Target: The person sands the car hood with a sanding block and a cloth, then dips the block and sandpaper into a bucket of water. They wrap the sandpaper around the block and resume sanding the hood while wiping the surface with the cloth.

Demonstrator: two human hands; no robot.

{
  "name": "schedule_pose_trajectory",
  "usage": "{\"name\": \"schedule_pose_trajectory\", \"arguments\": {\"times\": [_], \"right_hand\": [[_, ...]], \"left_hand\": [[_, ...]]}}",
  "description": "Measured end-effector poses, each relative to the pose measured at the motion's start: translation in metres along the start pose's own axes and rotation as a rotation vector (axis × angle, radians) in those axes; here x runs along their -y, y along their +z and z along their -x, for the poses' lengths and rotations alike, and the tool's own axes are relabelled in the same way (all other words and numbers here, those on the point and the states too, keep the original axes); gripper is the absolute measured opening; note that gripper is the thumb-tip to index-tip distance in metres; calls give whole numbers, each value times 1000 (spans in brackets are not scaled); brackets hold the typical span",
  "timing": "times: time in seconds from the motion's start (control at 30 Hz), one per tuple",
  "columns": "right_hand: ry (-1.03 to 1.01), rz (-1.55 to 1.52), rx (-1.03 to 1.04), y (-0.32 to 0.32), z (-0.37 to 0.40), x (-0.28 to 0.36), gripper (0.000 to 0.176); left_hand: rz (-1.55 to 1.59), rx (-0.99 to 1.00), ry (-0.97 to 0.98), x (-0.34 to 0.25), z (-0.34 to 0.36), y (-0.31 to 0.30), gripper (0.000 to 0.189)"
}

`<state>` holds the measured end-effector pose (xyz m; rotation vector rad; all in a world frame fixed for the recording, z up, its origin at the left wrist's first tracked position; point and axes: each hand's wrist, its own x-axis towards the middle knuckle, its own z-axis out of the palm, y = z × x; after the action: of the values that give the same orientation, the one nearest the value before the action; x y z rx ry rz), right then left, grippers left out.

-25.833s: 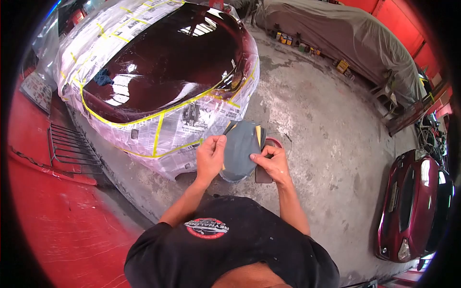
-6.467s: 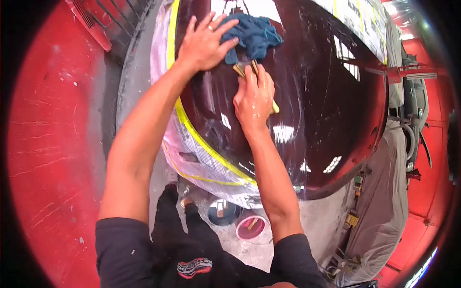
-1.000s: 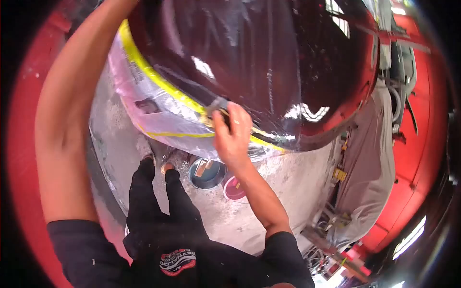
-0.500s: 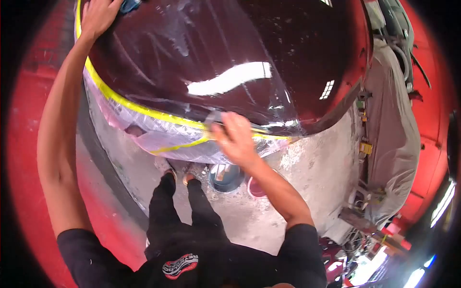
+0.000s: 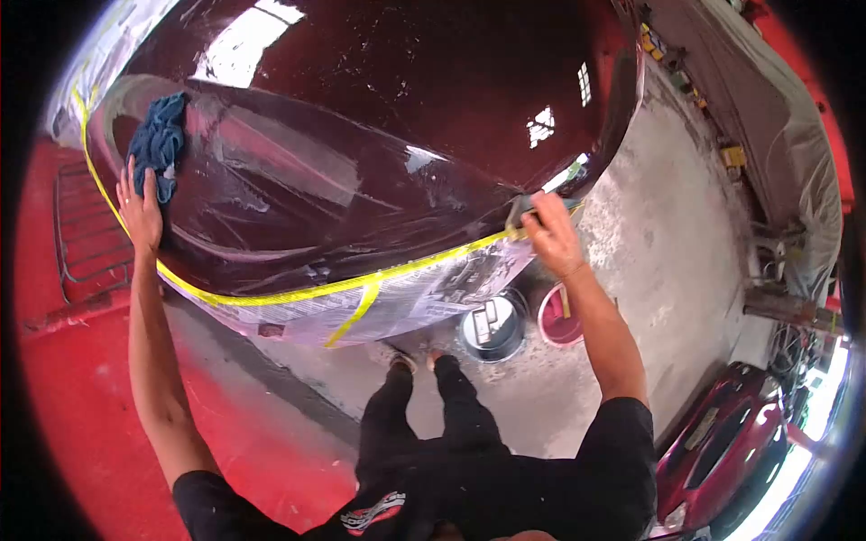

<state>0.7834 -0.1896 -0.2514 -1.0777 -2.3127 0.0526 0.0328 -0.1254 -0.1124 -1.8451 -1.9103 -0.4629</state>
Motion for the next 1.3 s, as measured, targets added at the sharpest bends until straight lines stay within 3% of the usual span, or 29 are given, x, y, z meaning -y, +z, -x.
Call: {"name": "schedule_pose_trajectory", "arguments": {"times": [0.03, 0.13, 0.23, 0.3, 0.33, 0.37, 0.4, 0.43, 0.5, 0.57, 0.63, 0.67, 0.7, 0.77, 0.9, 1.0, 1.07, 1.1, 1.17, 1.23, 1.3], "right_hand": [[239, -56, -45, 9, 10, -4, 38], [93, 141, -203, 3, 5, 9, 48], [291, 64, -190, 0, 2, 35, 54], [320, 54, -201, 6, 3, 43, 52], [336, -21, -209, 10, 6, 49, 53], [339, -98, -211, 15, 4, 53, 55], [132, -7, -176, 7, -12, 65, 56], [102, -26, -138, 8, -22, 76, 46], [-129, -93, -62, 14, -44, 98, 47], [-239, -146, -41, 24, -75, 131, 47], [-356, -211, 12, 35, -105, 160, 44], [-372, -228, 26, 39, -121, 180, 43], [-389, -243, 36, 46, -137, 200, 42], [-427, -296, 13, 65, -170, 238, 39], [-469, -307, -70, 111, -227, 321, 40], [-480, -270, -79, 133, -271, 380, 30], [-495, -256, -48, 126, -275, 379, 32], [-482, -250, -15, 121, -275, 377, 35], [-426, -230, 91, 95, -236, 334, 46], [-354, -143, 18, 91, -173, 280, 43], [-376, -95, 9, 81, -168, 282, 46]], "left_hand": [[-13, 7, -22, 3, 1, 2, 52], [79, -18, -122, -16, -2, -7, 55], [73, -1, -176, -15, -3, -5, 57], [-31, -12, 39, 6, -1, 3, 57], [-19, -9, 44, 12, 1, 7, 57], [27, 2, -104, -6, 0, -1, 58], [76, -32, -129, -20, -4, -9, 58], [123, -79, -120, -28, -4, -14, 57], [79, -68, -172, -30, -3, -15, 58], [41, -159, -135, -29, -2, -9, 57], [35, -124, -154, -44, -3, -23, 58], [82, -117, -167, -23, -1, -8, 60], [133, 84, -331, -66, -1, -45, 61], [16, 38, -416, -73, 1, -38, 62], [15, 21, -433, -74, 6, -36, 65], [103, 42, -456, -76, 8, -39, 64], [146, 66, -465, -78, 7, -45, 68], [42, -162, -415, -73, 8, -26, 62], [49, -127, -423, -74, 7, -27, 61], [103, -92, -447, -74, 7, -28, 61], [111, -103, -463, -75, 6, -28, 60]]}}
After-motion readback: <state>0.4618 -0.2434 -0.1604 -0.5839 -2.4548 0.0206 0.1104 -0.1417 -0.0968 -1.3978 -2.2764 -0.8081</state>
